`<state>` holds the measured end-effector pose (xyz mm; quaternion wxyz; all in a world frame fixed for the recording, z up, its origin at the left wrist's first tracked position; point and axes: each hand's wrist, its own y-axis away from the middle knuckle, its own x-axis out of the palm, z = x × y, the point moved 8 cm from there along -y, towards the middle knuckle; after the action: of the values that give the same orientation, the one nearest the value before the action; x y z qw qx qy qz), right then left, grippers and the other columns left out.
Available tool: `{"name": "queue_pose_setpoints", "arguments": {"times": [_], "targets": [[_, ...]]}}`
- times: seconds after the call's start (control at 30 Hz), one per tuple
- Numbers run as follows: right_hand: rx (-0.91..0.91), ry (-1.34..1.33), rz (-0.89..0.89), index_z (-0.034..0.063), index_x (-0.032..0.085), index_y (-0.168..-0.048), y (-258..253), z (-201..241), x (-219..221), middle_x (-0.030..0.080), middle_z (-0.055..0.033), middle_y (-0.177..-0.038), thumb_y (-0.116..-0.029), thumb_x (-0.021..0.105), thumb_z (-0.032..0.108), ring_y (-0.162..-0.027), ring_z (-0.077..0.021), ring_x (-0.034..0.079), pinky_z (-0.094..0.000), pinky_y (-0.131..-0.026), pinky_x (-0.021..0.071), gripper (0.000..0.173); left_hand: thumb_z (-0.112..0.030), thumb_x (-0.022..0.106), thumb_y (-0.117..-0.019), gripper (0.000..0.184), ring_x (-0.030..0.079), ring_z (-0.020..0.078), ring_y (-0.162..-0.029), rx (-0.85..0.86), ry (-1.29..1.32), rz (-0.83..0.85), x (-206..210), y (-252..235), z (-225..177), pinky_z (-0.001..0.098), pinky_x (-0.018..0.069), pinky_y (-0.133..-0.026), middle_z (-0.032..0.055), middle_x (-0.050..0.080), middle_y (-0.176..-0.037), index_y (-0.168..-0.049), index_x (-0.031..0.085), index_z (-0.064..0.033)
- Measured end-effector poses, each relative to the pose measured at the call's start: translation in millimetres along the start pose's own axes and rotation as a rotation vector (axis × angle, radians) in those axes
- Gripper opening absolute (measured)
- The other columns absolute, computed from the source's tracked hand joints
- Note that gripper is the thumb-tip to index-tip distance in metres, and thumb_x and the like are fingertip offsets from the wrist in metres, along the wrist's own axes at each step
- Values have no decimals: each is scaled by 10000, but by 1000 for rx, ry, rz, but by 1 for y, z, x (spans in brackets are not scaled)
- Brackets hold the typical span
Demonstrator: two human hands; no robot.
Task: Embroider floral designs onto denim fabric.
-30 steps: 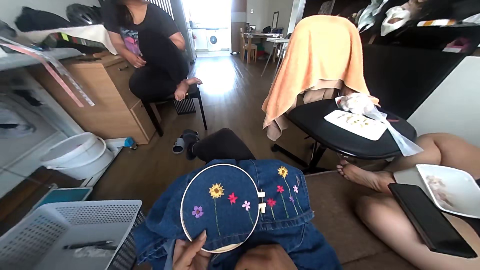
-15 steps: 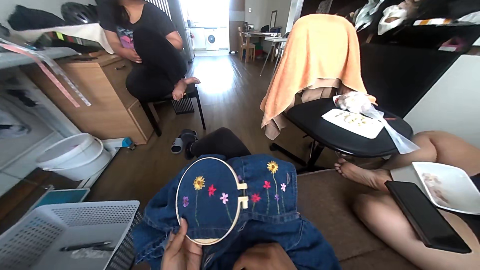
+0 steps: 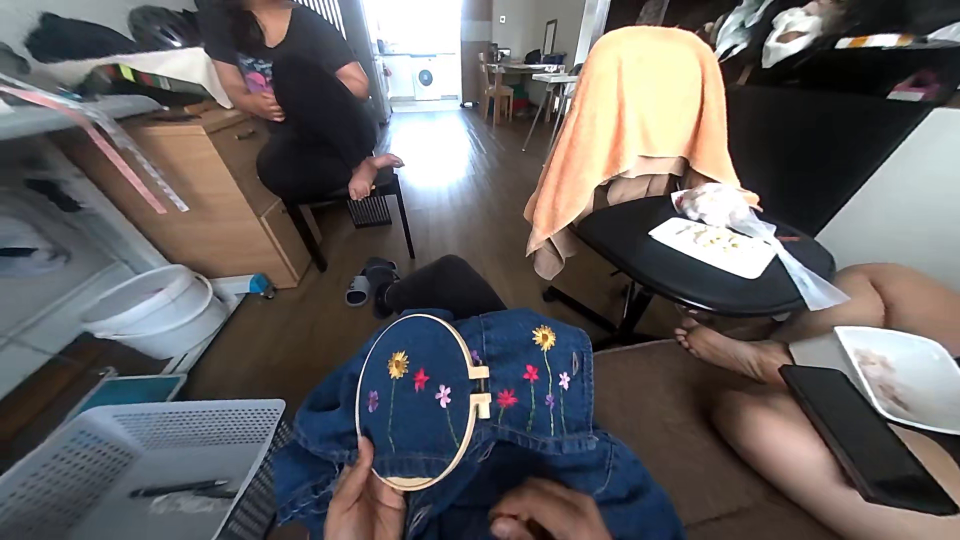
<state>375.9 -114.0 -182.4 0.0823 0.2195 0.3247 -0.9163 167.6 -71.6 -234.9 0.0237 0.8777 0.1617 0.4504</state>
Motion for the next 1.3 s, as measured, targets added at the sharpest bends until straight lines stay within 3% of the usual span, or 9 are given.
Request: {"name": "queue_pose_setpoints", "arguments": {"times": [0.1, 0.23, 0.37, 0.53, 0.63, 0.73, 0.9, 1.07, 1.3], "targets": [[19, 146, -411, 101, 696, -980, 9, -5, -47, 688, -22, -932, -1003, 644, 254, -858, -25, 653, -168, -767, 553, 164, -160, 198, -1124, 311, 770, 150, -868, 0, 9, 22, 0, 1, 1, 332, 659, -747, 44, 773, -992, -1199, 492, -89], [391, 112, -551, -79, 572, -1264, 10, -59, -86, 624, -169, -1204, -915, 670, 209, -1033, -132, 644, -251, -792, 561, 463, -145, 204, -1123, 264, 768, 150, -850, 8, -3, -5, 1, 4, 2, 333, 660, -731, 37, 761, -994, -1238, 436, -95], [487, -52, -453, 47, 675, -1025, -5, -93, -96, 710, 32, -818, -939, 633, 139, -722, -20, 684, -181, -649, 576, 133, -139, 201, -1118, 268, 770, 168, -887, 29, 8, 62, 10, 10, 0, 361, 658, -780, 40, 767, -1018, -1224, 445, -110], [309, 60, -596, 69, 685, -1000, -29, -92, -149, 697, 59, -844, -932, 590, 84, -749, 4, 672, -186, -688, 578, 118, 23, 276, -1066, 306, 773, 165, -802, 45, -86, 70, 26, 24, 6, 349, 653, -793, 50, 783, -904, -1064, 572, -57], [313, 134, -582, 57, 684, -1002, -42, -117, -159, 685, 39, -841, -934, 616, 84, -731, 2, 658, -194, -682, 569, 100, 122, 389, -1014, 225, 760, 133, -752, 25, -245, 11, 28, 25, 14, 311, 650, -778, 13, 763, -855, -1072, 529, -44], [456, 263, -442, 28, 691, -1031, -47, -146, -153, 683, -46, -818, -946, 671, 87, -705, -120, 657, -344, -675, 562, 105, 149, 460, -977, 217, 764, 140, -775, 24, -313, 21, 23, 24, 15, 316, 649, -794, 22, 770, -869, -1068, 558, -23], [374, 530, -427, -63, 611, -1264, -36, -115, -147, 654, -248, -1177, -913, 703, 179, -1014, -397, 667, -569, -834, 557, 437, 34, 341, -1062, 215, 769, 153, -819, 36, -268, 34, 12, 27, 12, 340, 644, -833, 27, 777, -926, -1107, 540, -36], [184, 405, -392, 32, 689, -1119, -27, -57, -121, 694, -74, -1031, -949, 640, 295, -776, -88, 663, -240, -611, 564, 317, -34, 327, -1088, 195, 750, 134, -735, 48, -102, -39, -2, 25, 6, 315, 646, -764, 28, 760, -867, -1122, 515, -72], [192, 101, -178, -1, 650, -1175, -25, -38, -60, 702, -77, -1063, -966, 676, 223, -740, -43, 654, -192, -596, 557, 308, -91, 283, -1069, 278, 751, 140, -749, -9, 18, 12, 0, 24, 7, 320, 642, -750, 45, 758, -844, -1059, 561, -84]]}}
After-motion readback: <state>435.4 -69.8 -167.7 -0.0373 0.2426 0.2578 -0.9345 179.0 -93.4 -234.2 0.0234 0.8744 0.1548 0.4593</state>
